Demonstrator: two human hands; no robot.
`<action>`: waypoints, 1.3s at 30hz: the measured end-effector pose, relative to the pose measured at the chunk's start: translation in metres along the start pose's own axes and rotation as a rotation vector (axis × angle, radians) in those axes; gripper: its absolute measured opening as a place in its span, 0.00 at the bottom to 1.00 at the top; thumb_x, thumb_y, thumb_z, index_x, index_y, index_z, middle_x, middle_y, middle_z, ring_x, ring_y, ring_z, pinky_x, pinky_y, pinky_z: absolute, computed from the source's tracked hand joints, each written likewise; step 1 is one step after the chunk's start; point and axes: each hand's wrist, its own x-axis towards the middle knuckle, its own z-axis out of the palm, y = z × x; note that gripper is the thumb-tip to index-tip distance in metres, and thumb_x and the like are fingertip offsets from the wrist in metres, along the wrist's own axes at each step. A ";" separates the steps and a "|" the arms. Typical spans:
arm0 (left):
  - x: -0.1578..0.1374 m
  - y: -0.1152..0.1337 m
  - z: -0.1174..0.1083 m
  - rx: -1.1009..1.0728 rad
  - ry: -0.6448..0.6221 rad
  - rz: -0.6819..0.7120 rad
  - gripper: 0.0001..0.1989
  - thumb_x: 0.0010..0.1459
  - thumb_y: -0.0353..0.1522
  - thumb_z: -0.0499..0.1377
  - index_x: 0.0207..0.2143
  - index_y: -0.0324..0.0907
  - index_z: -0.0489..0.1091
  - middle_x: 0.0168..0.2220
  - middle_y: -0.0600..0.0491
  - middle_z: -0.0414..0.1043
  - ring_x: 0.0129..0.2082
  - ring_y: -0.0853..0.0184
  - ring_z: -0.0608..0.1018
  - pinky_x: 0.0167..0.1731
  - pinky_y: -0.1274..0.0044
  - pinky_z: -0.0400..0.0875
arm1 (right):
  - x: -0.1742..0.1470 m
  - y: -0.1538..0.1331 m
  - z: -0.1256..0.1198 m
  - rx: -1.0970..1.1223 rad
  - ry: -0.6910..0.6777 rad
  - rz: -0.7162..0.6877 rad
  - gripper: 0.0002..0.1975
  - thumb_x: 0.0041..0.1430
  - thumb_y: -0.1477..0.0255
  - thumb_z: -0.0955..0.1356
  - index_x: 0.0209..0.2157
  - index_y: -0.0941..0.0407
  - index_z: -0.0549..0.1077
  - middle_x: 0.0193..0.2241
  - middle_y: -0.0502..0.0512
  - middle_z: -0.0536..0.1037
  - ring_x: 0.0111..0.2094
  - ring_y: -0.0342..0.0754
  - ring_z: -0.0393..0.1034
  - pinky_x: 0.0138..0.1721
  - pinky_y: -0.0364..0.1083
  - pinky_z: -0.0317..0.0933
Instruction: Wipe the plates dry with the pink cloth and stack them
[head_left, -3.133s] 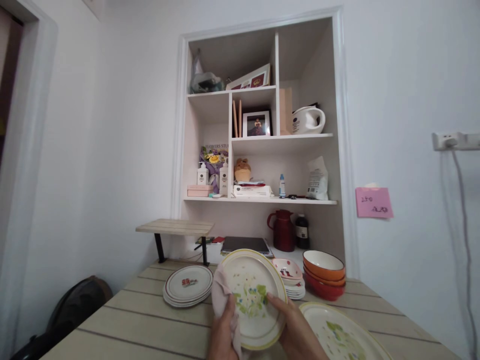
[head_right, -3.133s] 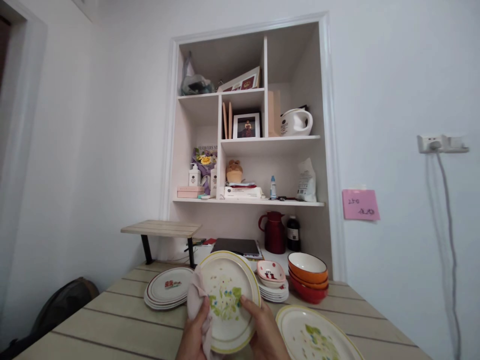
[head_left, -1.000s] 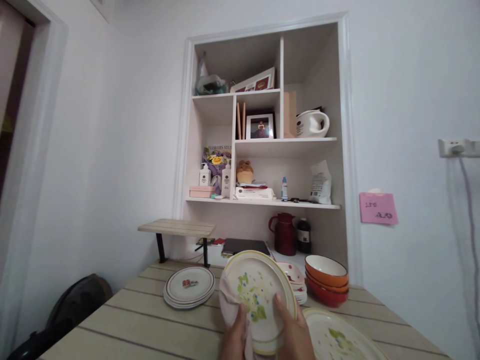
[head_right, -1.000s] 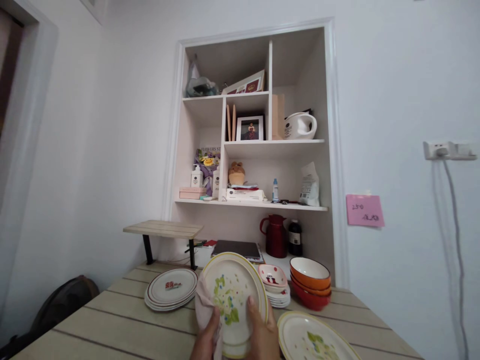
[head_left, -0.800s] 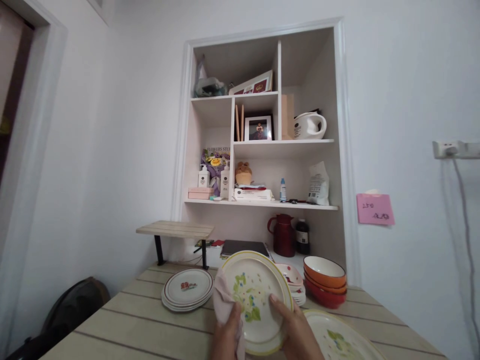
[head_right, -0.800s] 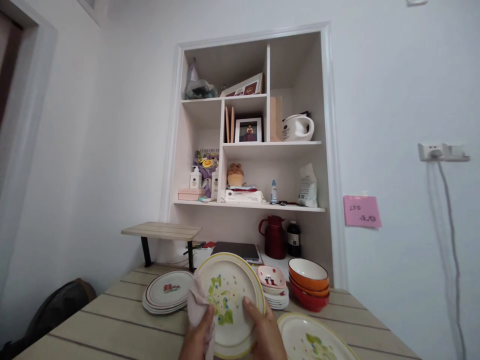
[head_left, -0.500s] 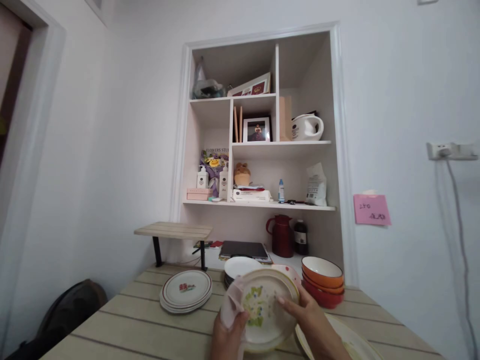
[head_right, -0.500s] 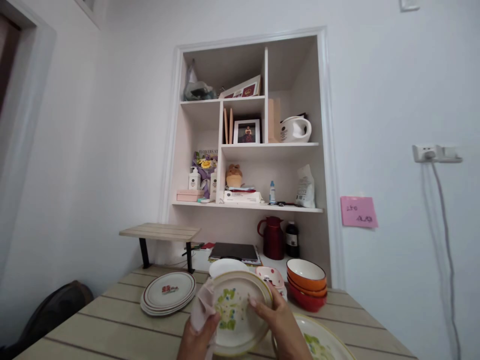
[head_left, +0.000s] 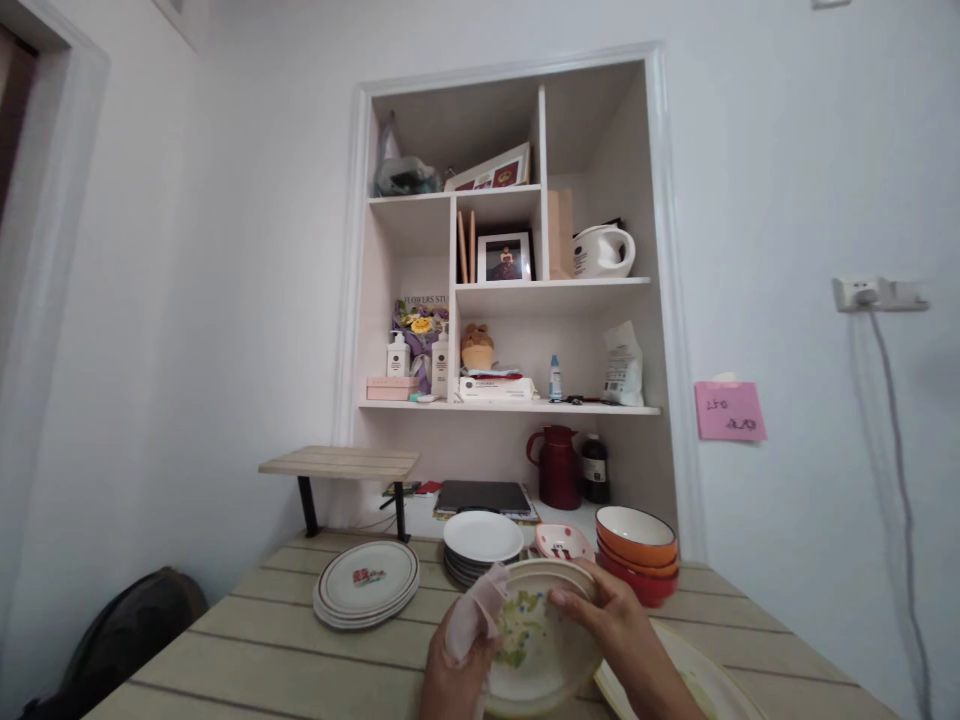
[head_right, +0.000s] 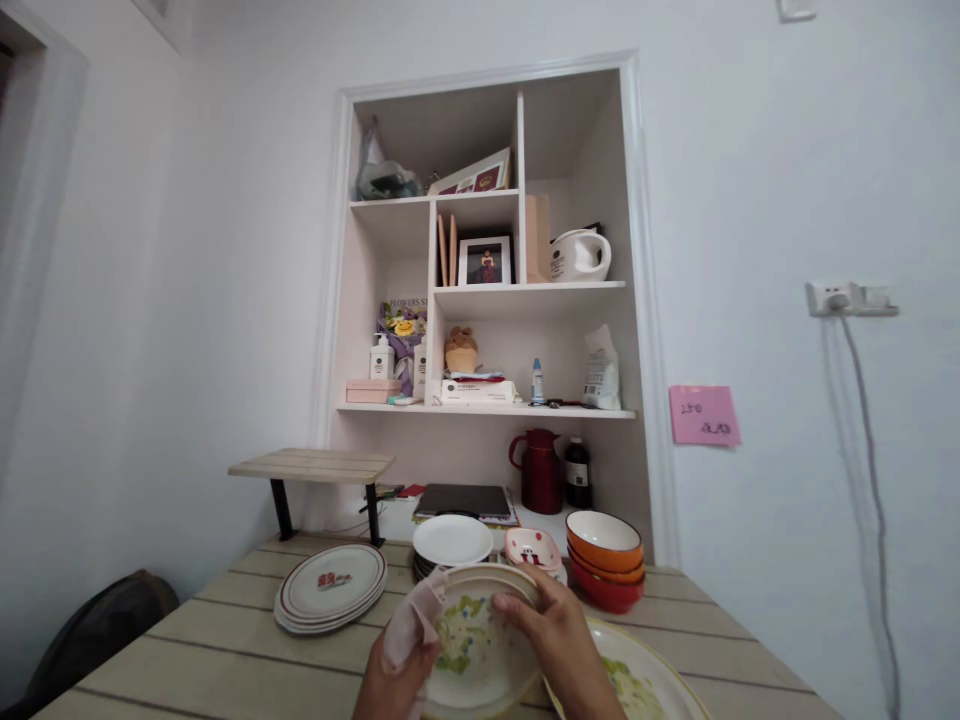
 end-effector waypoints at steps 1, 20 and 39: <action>0.000 0.002 0.001 -0.019 0.007 -0.016 0.26 0.34 0.38 0.73 0.38 0.38 0.78 0.38 0.41 0.81 0.47 0.47 0.77 0.51 0.62 0.70 | 0.000 0.000 0.002 0.017 0.016 0.005 0.19 0.44 0.63 0.75 0.39 0.56 0.80 0.34 0.55 0.82 0.36 0.55 0.74 0.35 0.47 0.67; 0.009 -0.019 0.003 -0.487 0.164 -0.292 0.40 0.47 0.37 0.69 0.61 0.42 0.60 0.47 0.40 0.78 0.49 0.48 0.78 0.50 0.59 0.72 | -0.016 0.027 0.057 0.618 0.287 0.220 0.42 0.42 0.58 0.77 0.59 0.55 0.64 0.33 0.56 0.84 0.34 0.58 0.79 0.36 0.53 0.72; 0.008 -0.005 -0.008 -0.444 0.220 -0.263 0.35 0.45 0.35 0.70 0.56 0.38 0.65 0.43 0.39 0.80 0.48 0.47 0.78 0.48 0.59 0.73 | -0.015 0.031 0.057 0.661 -0.025 0.353 0.39 0.37 0.67 0.79 0.54 0.60 0.71 0.37 0.63 0.83 0.38 0.60 0.78 0.42 0.56 0.70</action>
